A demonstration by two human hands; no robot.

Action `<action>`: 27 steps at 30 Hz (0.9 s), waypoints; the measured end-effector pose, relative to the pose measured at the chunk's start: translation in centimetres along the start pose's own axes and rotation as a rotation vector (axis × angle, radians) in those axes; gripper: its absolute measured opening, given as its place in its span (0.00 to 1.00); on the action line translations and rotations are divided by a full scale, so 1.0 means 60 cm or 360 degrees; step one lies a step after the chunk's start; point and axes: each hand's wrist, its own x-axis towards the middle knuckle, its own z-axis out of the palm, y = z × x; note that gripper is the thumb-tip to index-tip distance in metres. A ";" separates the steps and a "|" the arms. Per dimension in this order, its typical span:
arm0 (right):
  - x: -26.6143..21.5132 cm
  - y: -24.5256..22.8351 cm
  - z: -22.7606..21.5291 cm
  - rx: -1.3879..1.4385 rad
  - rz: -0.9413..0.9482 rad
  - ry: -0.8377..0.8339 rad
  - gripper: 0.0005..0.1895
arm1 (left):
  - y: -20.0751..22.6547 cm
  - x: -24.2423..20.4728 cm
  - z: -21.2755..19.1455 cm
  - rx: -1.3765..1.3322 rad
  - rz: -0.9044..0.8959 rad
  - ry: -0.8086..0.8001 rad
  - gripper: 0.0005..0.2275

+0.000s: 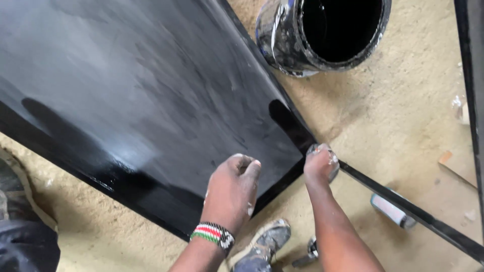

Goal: Painting a black furniture frame using a brush and a bucket of black paint

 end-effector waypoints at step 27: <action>0.008 -0.257 -0.123 0.0160 -0.0564 0.0077 0.04 | -0.009 0.005 -0.018 -0.0312 -0.0138 0.0124 0.12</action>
